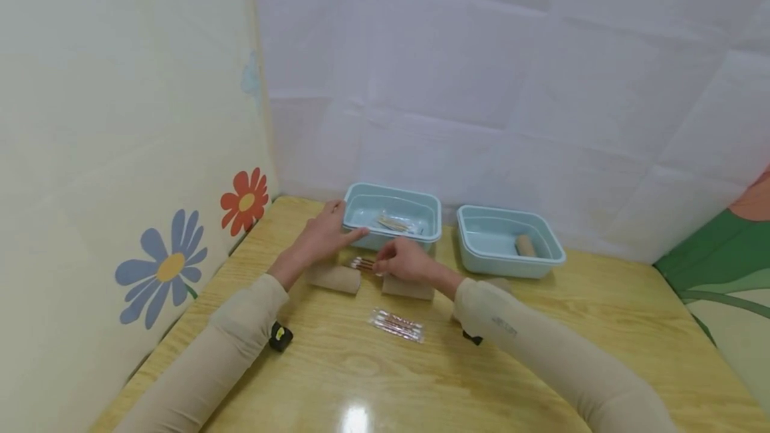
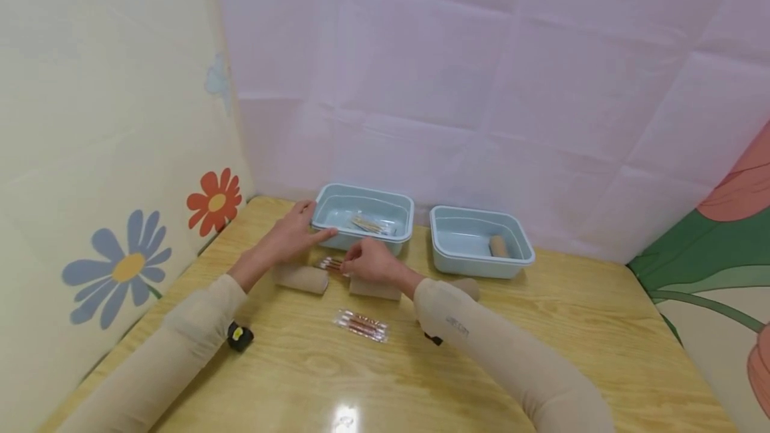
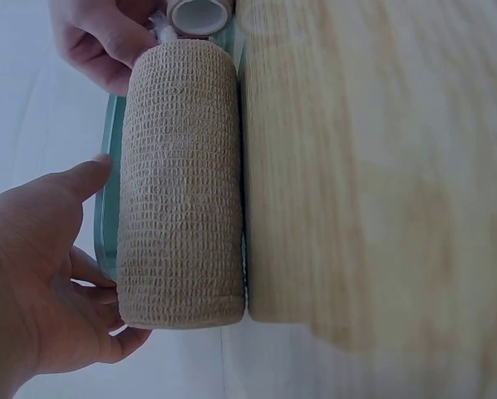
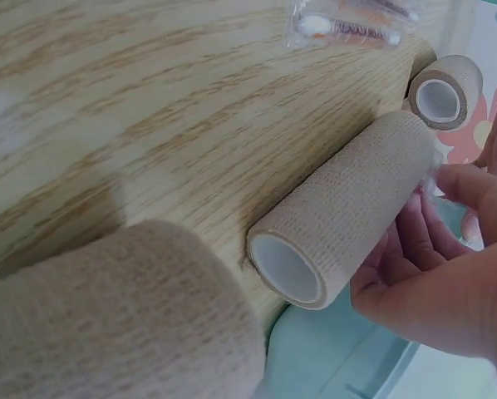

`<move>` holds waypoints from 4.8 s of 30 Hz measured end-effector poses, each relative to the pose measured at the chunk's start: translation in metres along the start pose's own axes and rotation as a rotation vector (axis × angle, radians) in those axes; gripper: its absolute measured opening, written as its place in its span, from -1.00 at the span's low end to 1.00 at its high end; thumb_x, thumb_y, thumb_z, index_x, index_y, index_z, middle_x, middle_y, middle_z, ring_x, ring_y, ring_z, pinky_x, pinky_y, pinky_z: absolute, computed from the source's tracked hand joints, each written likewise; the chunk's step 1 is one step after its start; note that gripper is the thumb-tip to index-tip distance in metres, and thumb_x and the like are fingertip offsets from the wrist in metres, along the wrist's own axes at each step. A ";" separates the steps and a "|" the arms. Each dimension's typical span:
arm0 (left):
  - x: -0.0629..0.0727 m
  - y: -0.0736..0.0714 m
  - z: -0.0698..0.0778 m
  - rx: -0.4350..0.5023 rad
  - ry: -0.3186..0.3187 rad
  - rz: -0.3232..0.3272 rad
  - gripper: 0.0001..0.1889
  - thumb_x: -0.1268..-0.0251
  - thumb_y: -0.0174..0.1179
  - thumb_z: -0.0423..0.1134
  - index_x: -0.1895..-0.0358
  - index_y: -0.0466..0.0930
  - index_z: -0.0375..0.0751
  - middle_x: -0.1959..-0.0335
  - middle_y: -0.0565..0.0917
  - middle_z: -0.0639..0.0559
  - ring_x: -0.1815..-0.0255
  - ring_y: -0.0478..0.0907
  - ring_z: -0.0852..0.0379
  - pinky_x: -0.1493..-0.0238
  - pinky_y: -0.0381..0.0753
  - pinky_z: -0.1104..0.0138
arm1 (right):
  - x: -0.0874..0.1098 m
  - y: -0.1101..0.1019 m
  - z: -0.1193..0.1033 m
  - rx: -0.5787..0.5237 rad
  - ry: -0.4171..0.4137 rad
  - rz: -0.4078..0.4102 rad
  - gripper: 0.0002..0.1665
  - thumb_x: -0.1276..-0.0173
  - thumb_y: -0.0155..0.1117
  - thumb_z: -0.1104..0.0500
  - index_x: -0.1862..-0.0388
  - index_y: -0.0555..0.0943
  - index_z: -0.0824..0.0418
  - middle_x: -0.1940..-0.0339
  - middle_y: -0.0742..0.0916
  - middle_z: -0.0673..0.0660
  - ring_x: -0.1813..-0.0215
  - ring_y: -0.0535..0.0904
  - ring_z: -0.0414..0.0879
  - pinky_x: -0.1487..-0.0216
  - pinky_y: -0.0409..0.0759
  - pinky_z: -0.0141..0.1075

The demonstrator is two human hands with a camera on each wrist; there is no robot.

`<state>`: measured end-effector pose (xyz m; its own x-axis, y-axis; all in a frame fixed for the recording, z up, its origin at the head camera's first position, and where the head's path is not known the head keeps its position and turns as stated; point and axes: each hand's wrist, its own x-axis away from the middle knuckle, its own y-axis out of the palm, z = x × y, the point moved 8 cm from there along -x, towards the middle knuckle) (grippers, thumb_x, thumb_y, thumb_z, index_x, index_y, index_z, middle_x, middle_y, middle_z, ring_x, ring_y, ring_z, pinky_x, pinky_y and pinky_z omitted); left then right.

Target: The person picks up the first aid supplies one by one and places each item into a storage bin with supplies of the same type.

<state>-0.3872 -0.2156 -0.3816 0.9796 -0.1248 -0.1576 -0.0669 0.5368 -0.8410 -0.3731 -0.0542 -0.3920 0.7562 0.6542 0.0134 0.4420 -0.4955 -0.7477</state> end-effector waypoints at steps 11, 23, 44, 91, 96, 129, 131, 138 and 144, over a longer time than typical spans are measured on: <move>-0.002 0.003 0.003 0.003 0.012 0.002 0.03 -0.42 0.15 0.30 -0.58 -0.02 -0.46 -0.50 0.15 -0.41 -0.37 0.31 -0.37 -0.33 0.23 -0.28 | 0.003 -0.008 0.002 -0.040 -0.007 0.061 -0.90 -0.35 0.39 0.28 0.23 0.76 0.30 0.40 0.76 0.02 0.37 0.63 -0.19 0.30 0.61 -0.36; -0.005 0.002 0.000 0.007 0.003 0.001 0.07 -0.38 0.16 0.34 -0.58 -0.02 -0.47 -0.49 0.16 -0.43 -0.31 0.37 -0.40 -0.26 0.37 -0.22 | 0.014 -0.024 0.005 -0.017 -0.051 0.090 -0.90 -0.38 0.37 0.25 0.20 0.76 0.26 0.37 0.76 0.00 0.32 0.65 -0.18 0.26 0.63 -0.31; -0.002 -0.008 -0.009 0.002 0.014 0.017 0.03 -0.38 0.20 0.30 -0.56 0.05 -0.48 -0.48 0.20 -0.42 -0.34 0.34 -0.39 -0.28 0.37 -0.20 | 0.041 -0.048 -0.002 -0.054 -0.071 0.068 -0.86 -0.46 0.34 0.23 0.10 0.74 0.26 0.31 0.76 0.01 0.28 0.68 -0.14 0.24 0.64 -0.25; -0.003 -0.003 -0.017 0.038 0.009 0.013 0.04 -0.37 0.21 0.29 -0.56 0.04 -0.48 -0.46 0.19 -0.44 -0.34 0.35 -0.36 -0.30 0.35 -0.20 | 0.038 -0.096 0.027 -0.086 0.091 0.254 -0.71 -0.56 0.23 0.18 -0.09 0.68 0.34 0.07 0.74 0.17 0.06 0.65 0.03 0.08 0.61 -0.09; -0.003 -0.003 -0.015 0.036 0.015 0.017 0.04 -0.37 0.21 0.30 -0.56 0.05 -0.48 -0.46 0.20 -0.44 -0.32 0.37 -0.36 -0.28 0.37 -0.20 | 0.033 -0.093 0.025 -0.086 0.074 0.270 -0.75 -0.54 0.26 0.17 -0.04 0.71 0.29 0.10 0.75 0.15 0.06 0.65 0.01 0.09 0.62 -0.11; -0.008 0.004 0.000 -0.012 0.041 0.015 0.00 -0.41 0.19 0.26 -0.54 0.07 -0.52 -0.44 0.22 -0.46 -0.31 0.36 -0.41 -0.27 0.36 -0.23 | 0.025 -0.091 0.018 -0.005 0.023 0.185 -0.64 -0.57 0.19 0.15 -0.21 0.65 0.29 -0.10 0.72 0.20 -0.17 0.62 0.08 -0.07 0.61 -0.06; -0.008 0.003 0.001 -0.005 0.038 0.017 0.00 -0.42 0.19 0.25 -0.53 0.06 -0.53 -0.44 0.22 -0.47 -0.32 0.35 -0.42 -0.27 0.34 -0.24 | 0.027 -0.091 0.017 -0.004 0.019 0.181 -0.66 -0.58 0.19 0.13 -0.21 0.65 0.24 -0.10 0.71 0.16 -0.16 0.61 0.05 -0.06 0.61 -0.07; -0.008 0.004 -0.002 0.002 0.035 0.016 0.00 -0.42 0.19 0.25 -0.54 0.04 -0.52 -0.46 0.20 -0.46 -0.33 0.34 -0.42 -0.28 0.33 -0.24 | 0.036 -0.092 0.008 -0.025 -0.049 0.164 -0.71 -0.57 0.21 0.15 -0.15 0.67 0.22 0.01 0.73 0.09 -0.04 0.65 -0.04 -0.05 0.60 -0.10; -0.012 0.005 -0.003 0.001 0.043 0.017 0.01 -0.42 0.17 0.27 -0.54 0.03 -0.53 -0.46 0.19 -0.47 -0.32 0.35 -0.42 -0.27 0.36 -0.23 | 0.047 -0.092 0.007 -0.067 -0.051 0.141 -0.72 -0.54 0.25 0.18 -0.13 0.67 0.27 0.00 0.73 0.15 0.02 0.66 -0.08 -0.02 0.62 -0.15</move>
<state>-0.3994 -0.2137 -0.3859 0.9692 -0.1516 -0.1941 -0.0832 0.5403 -0.8373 -0.3813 0.0258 -0.3274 0.7882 0.6028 -0.1235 0.3659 -0.6205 -0.6936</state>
